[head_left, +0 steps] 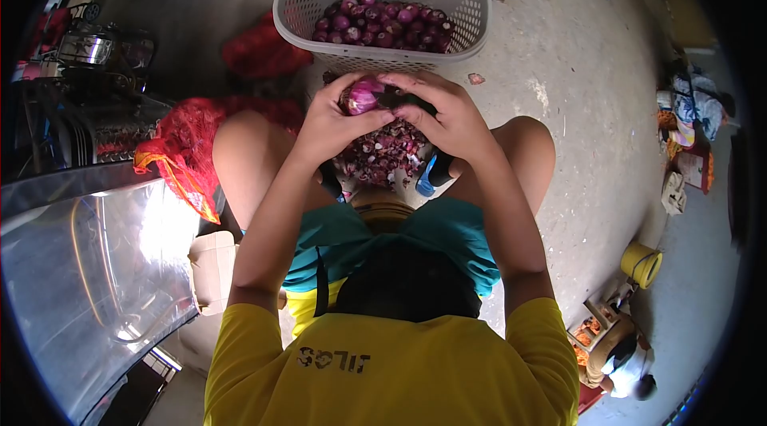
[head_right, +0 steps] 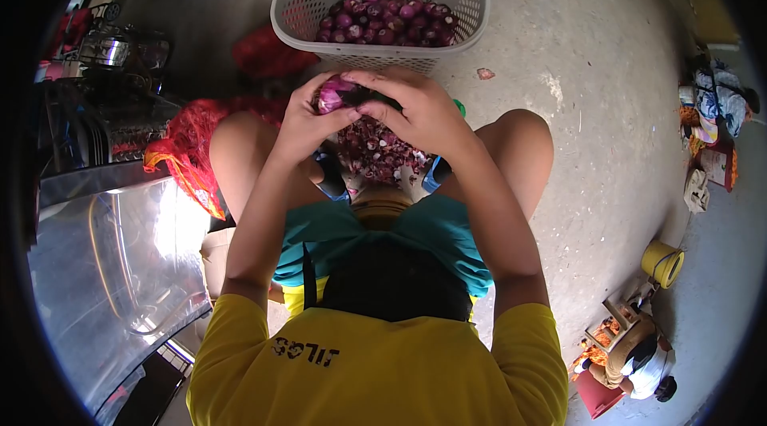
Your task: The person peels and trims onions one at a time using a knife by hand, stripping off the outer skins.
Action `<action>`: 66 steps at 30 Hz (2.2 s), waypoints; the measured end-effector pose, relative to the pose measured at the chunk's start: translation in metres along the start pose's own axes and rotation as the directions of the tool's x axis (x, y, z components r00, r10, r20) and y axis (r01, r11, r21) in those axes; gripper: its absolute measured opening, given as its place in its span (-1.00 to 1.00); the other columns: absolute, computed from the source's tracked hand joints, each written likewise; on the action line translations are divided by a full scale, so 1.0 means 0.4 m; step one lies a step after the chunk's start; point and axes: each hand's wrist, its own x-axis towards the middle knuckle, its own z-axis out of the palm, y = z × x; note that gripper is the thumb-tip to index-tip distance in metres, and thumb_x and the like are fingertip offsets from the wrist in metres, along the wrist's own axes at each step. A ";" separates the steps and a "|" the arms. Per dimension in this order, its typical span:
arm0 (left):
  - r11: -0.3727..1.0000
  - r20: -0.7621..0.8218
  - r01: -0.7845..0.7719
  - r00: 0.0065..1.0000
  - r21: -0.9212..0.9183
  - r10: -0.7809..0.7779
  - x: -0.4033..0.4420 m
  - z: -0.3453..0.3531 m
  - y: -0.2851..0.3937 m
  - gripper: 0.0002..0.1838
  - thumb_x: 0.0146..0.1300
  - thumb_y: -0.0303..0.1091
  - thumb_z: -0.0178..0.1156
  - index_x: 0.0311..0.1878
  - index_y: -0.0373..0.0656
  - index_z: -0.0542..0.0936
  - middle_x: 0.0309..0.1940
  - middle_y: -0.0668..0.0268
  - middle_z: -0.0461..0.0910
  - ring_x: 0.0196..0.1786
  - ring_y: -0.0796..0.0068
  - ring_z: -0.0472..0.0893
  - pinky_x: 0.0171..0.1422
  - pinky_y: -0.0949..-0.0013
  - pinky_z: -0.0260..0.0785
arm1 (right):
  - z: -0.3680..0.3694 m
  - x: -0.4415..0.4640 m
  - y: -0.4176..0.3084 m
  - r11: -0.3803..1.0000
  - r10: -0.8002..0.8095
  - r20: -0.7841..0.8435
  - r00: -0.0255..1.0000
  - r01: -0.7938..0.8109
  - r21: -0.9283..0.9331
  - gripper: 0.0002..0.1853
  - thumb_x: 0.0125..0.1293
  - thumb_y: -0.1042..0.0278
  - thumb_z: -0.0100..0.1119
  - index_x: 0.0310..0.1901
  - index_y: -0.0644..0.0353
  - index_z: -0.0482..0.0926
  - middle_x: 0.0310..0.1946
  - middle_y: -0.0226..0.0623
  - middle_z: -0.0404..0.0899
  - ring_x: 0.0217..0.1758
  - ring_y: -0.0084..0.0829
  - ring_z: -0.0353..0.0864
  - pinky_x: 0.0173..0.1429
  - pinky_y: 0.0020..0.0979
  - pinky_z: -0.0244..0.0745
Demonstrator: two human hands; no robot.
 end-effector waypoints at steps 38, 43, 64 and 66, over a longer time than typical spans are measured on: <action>0.984 0.109 0.068 0.990 0.163 -0.086 -0.006 -0.020 0.015 -0.50 -0.06 -0.34 0.40 -0.05 -0.30 0.46 -0.24 0.36 0.49 -0.16 0.64 0.45 -0.01 0.50 0.32 | 0.022 -0.005 -0.007 0.987 0.052 -0.058 0.997 -0.042 0.152 -0.69 0.21 0.37 0.19 0.02 0.13 0.57 -0.11 -0.24 0.62 -0.03 -0.24 0.61 0.06 -0.37 0.47; 0.979 0.108 0.031 0.993 0.199 -0.054 -0.005 -0.023 0.004 -0.52 -0.07 -0.32 0.39 -0.08 -0.29 0.45 -0.26 0.37 0.49 -0.18 0.65 0.44 -0.04 0.51 0.32 | 0.018 0.003 -0.013 0.996 0.052 0.005 0.999 -0.052 0.076 -0.70 0.19 0.38 0.20 -0.01 0.09 0.59 -0.17 -0.23 0.62 -0.10 -0.20 0.61 -0.02 -0.34 0.49; 0.999 0.137 -0.027 0.990 0.032 0.022 -0.011 -0.022 -0.006 -0.54 -0.01 -0.31 0.42 -0.08 -0.25 0.46 -0.26 0.40 0.50 -0.18 0.66 0.45 -0.05 0.50 0.34 | 0.056 -0.009 -0.001 0.961 0.074 -0.095 0.993 -0.046 0.273 -0.74 0.27 0.40 0.15 -0.01 0.16 0.60 -0.36 -0.26 0.55 -0.33 -0.46 0.53 -0.14 -0.44 0.43; 0.999 0.135 -0.023 0.991 0.027 0.019 -0.013 -0.018 0.002 -0.54 -0.01 -0.30 0.42 -0.09 -0.24 0.46 -0.27 0.40 0.50 -0.19 0.66 0.45 -0.06 0.50 0.34 | 0.058 -0.009 0.003 0.937 0.108 -0.118 0.987 -0.061 0.345 -0.74 0.28 0.38 0.15 -0.01 0.19 0.59 -0.27 -0.25 0.60 -0.22 -0.47 0.56 -0.04 -0.46 0.43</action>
